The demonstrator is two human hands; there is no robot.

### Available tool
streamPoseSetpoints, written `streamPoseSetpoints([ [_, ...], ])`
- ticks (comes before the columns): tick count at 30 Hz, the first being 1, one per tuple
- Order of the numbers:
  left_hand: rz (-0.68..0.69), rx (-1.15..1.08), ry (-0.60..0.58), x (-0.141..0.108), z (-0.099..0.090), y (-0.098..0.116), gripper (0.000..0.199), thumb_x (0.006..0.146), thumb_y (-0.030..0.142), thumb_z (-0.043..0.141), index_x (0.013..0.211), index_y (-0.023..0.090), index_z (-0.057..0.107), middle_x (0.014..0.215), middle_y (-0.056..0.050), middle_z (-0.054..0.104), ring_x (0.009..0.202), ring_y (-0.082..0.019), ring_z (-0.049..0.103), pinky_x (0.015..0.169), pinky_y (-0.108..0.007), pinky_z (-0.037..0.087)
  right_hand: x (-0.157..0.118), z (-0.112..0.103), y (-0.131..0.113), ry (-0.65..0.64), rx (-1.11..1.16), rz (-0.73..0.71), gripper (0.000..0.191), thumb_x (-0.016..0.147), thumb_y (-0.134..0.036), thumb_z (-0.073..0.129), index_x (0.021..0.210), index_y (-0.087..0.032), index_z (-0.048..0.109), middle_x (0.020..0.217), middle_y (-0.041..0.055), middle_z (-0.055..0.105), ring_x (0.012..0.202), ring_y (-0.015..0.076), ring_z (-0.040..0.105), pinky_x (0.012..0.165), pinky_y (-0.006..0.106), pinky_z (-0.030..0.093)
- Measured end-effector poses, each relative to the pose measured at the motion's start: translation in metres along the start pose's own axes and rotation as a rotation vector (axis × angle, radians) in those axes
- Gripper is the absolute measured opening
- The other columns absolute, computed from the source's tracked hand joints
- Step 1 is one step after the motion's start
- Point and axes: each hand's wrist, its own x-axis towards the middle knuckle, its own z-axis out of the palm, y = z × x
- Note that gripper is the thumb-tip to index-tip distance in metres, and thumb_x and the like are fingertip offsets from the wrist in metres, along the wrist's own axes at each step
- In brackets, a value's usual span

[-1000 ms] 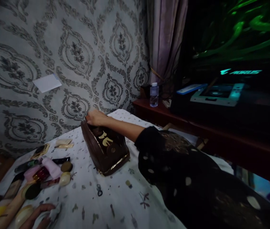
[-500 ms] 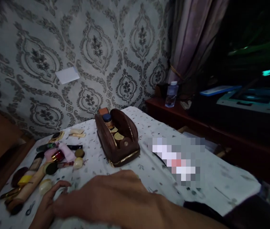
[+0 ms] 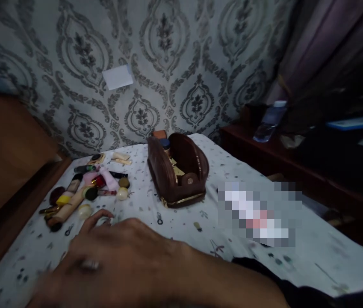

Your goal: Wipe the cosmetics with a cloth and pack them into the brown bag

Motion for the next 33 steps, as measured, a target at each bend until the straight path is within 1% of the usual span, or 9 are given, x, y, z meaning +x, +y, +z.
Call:
streamPoseSetpoints([
  [2, 0.039, -0.018, -0.051, 0.001, 0.0, -0.003, 0.022, 0.079, 0.034, 0.054, 0.084, 0.015, 0.064, 0.079, 0.0, 0.068, 0.08, -0.02, 0.063, 0.076, -0.028, 0.049, 0.012, 0.019, 0.021, -0.073, -0.011, -0.052, 0.038, 0.091, -0.015, 0.049, 0.125, -0.025, 0.063, 0.121, 0.006, 0.069, 0.1, 0.0159, 0.068, 0.076, 0.025, 0.055],
  [5, 0.048, -0.006, -0.032, 0.002, 0.0, -0.011, 0.021, 0.08, 0.035, 0.054, 0.084, 0.017, 0.062, 0.084, -0.002, 0.068, 0.085, -0.021, 0.062, 0.079, -0.029, 0.048, 0.025, 0.062, 0.067, -0.004, 0.123, 0.231, 0.028, 0.09, -0.014, 0.051, 0.112, -0.018, 0.067, 0.104, 0.009, 0.071, 0.089, 0.0174, 0.068, 0.075, 0.027, 0.054],
  [7, 0.035, 0.012, -0.036, 0.002, 0.001, -0.014, 0.018, 0.081, 0.032, 0.053, 0.085, 0.018, 0.062, 0.084, -0.002, 0.066, 0.083, -0.019, 0.06, 0.076, -0.028, 0.047, 0.031, 0.088, 0.098, 0.052, 0.191, 0.441, 0.027, 0.085, -0.012, 0.054, 0.108, -0.016, 0.068, 0.106, 0.0102, 0.071, 0.086, 0.018, 0.068, 0.073, 0.028, 0.054],
  [9, 0.043, 0.018, -0.04, 0.002, 0.001, -0.015, 0.014, 0.08, 0.028, 0.052, 0.085, 0.018, 0.061, 0.084, -0.002, 0.065, 0.083, -0.019, 0.059, 0.076, -0.028, 0.045, 0.036, 0.108, 0.124, 0.126, 0.204, 0.617, 0.026, 0.081, -0.01, 0.056, 0.104, -0.017, 0.067, 0.103, 0.0086, 0.072, 0.087, 0.0189, 0.069, 0.076, 0.03, 0.055],
  [11, 0.055, 0.017, -0.041, 0.001, 0.0, -0.014, 0.013, 0.078, 0.025, 0.052, 0.084, 0.018, 0.06, 0.083, -0.001, 0.064, 0.083, -0.018, 0.058, 0.076, -0.027, 0.043, 0.04, 0.12, 0.143, 0.205, 0.164, 0.694, 0.027, 0.081, -0.01, 0.054, 0.104, -0.017, 0.066, 0.102, 0.0087, 0.07, 0.089, 0.0197, 0.068, 0.082, 0.033, 0.054],
  [17, 0.043, -0.001, -0.061, -0.001, 0.0, -0.017, 0.014, 0.076, 0.02, 0.05, 0.086, 0.018, 0.059, 0.082, 0.0, 0.06, 0.075, -0.015, 0.052, 0.063, -0.024, 0.037, 0.04, 0.137, 0.165, 0.288, 0.11, 0.687, 0.032, 0.083, -0.011, 0.044, 0.11, -0.013, 0.062, 0.106, 0.0149, 0.065, 0.095, 0.0237, 0.065, 0.086, 0.038, 0.053],
  [21, 0.069, -0.022, -0.056, 0.0, 0.0, -0.019, 0.014, 0.076, 0.019, 0.05, 0.086, 0.018, 0.059, 0.086, -0.001, 0.062, 0.079, -0.016, 0.055, 0.063, -0.024, 0.037, 0.033, 0.142, 0.17, 0.255, 0.157, 0.599, 0.029, 0.082, -0.014, 0.046, 0.103, -0.017, 0.065, 0.099, 0.0093, 0.069, 0.09, 0.0212, 0.066, 0.083, 0.035, 0.053],
  [25, 0.092, -0.029, -0.057, 0.0, -0.001, -0.017, 0.012, 0.075, 0.019, 0.051, 0.085, 0.019, 0.06, 0.086, -0.001, 0.063, 0.076, -0.016, 0.055, 0.059, -0.023, 0.036, 0.029, 0.146, 0.173, 0.239, 0.212, 0.543, 0.031, 0.083, -0.019, 0.046, 0.106, -0.019, 0.066, 0.097, 0.0067, 0.072, 0.087, 0.0204, 0.067, 0.078, 0.032, 0.052],
  [33, 0.111, -0.015, -0.056, -0.002, -0.002, -0.017, 0.011, 0.078, 0.017, 0.053, 0.085, 0.019, 0.06, 0.085, -0.001, 0.063, 0.076, -0.015, 0.056, 0.06, -0.022, 0.038, 0.029, 0.147, 0.173, 0.259, 0.22, 0.525, 0.03, 0.081, -0.021, 0.047, 0.103, -0.019, 0.068, 0.092, 0.0052, 0.072, 0.079, 0.0193, 0.065, 0.073, 0.03, 0.05],
])
